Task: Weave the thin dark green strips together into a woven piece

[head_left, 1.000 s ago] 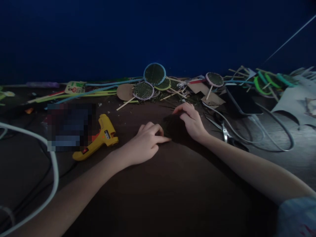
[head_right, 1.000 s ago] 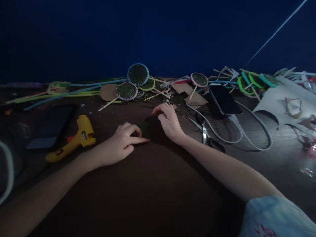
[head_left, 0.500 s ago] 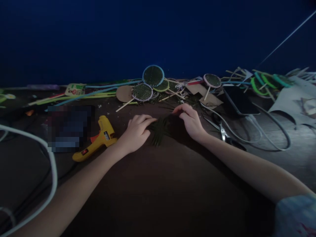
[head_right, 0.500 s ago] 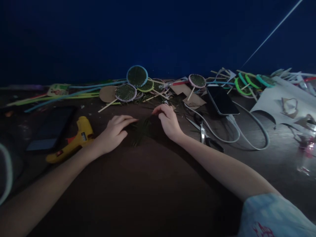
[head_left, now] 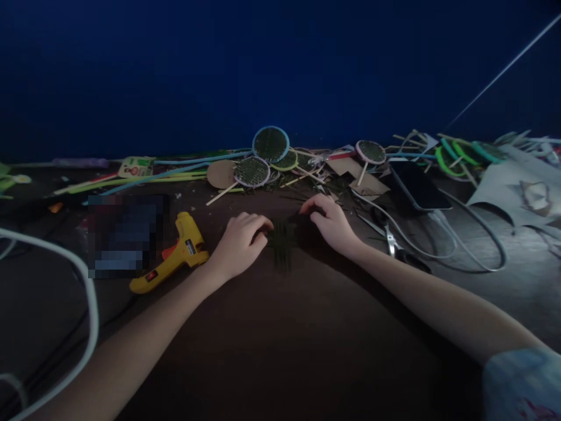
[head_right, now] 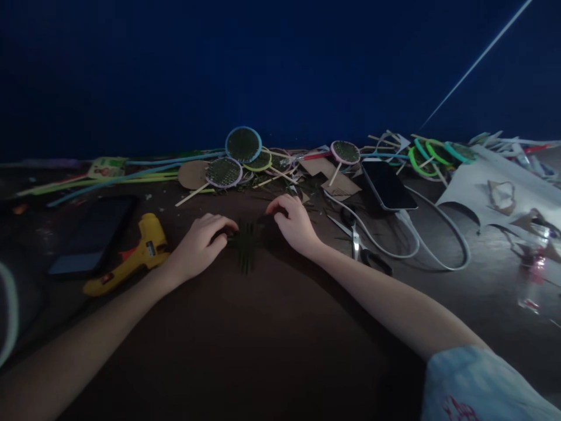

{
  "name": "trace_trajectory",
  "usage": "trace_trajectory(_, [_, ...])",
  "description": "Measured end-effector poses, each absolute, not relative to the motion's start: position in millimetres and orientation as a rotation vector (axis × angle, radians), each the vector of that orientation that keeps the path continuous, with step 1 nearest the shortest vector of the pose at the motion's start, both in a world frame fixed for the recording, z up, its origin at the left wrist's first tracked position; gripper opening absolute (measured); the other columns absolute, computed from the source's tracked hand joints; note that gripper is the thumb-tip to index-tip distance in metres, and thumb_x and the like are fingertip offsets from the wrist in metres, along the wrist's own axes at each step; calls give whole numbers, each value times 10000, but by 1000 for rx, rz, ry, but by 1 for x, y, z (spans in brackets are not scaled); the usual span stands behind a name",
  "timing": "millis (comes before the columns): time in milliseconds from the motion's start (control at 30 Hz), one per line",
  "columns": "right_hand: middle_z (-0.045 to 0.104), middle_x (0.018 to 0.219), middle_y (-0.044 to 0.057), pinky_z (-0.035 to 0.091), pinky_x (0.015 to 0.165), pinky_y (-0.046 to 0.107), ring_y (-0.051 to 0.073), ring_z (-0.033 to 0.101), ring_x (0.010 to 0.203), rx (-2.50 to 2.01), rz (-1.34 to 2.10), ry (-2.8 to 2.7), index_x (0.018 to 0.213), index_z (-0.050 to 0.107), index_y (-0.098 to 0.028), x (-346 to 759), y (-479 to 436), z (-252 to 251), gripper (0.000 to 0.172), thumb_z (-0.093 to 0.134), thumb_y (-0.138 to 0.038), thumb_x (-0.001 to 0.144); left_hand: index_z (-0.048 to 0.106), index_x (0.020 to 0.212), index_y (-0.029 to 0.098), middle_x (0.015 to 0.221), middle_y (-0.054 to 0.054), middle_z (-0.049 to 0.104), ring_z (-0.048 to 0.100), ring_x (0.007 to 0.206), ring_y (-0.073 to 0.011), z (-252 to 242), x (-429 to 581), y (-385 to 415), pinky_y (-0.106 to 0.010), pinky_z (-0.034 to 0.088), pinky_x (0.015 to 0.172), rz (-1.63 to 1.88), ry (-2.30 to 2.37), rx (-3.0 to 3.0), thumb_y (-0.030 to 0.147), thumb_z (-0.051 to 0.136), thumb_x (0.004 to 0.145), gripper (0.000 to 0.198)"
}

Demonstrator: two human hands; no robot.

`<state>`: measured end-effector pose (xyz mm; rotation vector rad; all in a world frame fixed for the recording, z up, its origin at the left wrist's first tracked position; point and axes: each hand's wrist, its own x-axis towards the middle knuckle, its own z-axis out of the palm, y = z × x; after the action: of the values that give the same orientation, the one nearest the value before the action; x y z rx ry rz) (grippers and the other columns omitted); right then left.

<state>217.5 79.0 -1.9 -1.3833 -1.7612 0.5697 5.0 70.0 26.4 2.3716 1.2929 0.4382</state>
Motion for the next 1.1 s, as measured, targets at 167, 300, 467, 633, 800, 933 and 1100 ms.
trace_trajectory(167, [587, 770, 22, 369, 835, 383, 202, 504, 840, -1372, 588, -1785, 682, 539, -214, 217, 79, -2, 180, 396, -111, 647, 558, 906, 202, 853, -26, 585, 508, 874, -192, 22, 2, 72, -347, 386, 809, 587, 1341, 2259, 116, 354, 818, 238])
trace_trajectory(300, [581, 755, 25, 366, 829, 365, 196, 497, 832, -1367, 599, -1761, 675, 546, -208, 215, 81, -3, 182, 394, -114, 642, 576, 863, 193, 870, -33, 585, 483, 899, -205, 14, -1, 76, -372, 370, 838, 796, 1429, 2293, 82, 374, 796, 240])
trace_trajectory(467, [601, 800, 34, 380, 847, 367, 204, 510, 869, -1383, 610, -1750, 717, 578, -206, 213, 80, -5, 209, 401, -120, 647, 578, 880, 192, 882, -32, 591, 484, 904, -207, 10, -3, 78, -375, 372, 838, 805, 1433, 2282, 65, 393, 786, 244])
trace_trajectory(633, [638, 888, 41, 421, 857, 347, 191, 553, 918, -1481, 500, -1806, 804, 605, -197, 213, 85, -2, 273, 384, -113, 667, 579, 890, 185, 891, -34, 584, 484, 910, -204, 9, -5, 79, -372, 376, 848, 798, 1422, 2284, 44, 394, 765, 264])
trace_trajectory(800, [665, 969, 56, 427, 876, 351, 204, 554, 970, -1573, 363, -1896, 871, 638, -188, 219, 119, 12, 337, 372, -92, 688, 580, 886, 181, 896, -36, 586, 482, 904, -204, 9, -4, 81, -370, 375, 842, 781, 1435, 2281, 38, 394, 757, 268])
trace_trajectory(933, [661, 1100, 71, 388, 933, 419, 257, 517, 1076, -1652, 270, -2048, 961, 667, -187, 215, 153, 15, 377, 397, -100, 713, 585, 896, 183, 912, -39, 592, 482, 928, -215, 10, -3, 80, -381, 370, 846, 750, 1450, 2292, 46, 389, 765, 272])
trace_trajectory(1100, [580, 1273, 55, 316, 982, 496, 280, 442, 1187, -1661, 153, -2242, 1177, 595, -218, 204, 179, 13, 467, 401, -130, 762, 584, 900, 186, 930, -43, 596, 482, 943, -225, 10, -4, 79, -388, 365, 842, 722, 1463, 2316, 51, 393, 764, 270])
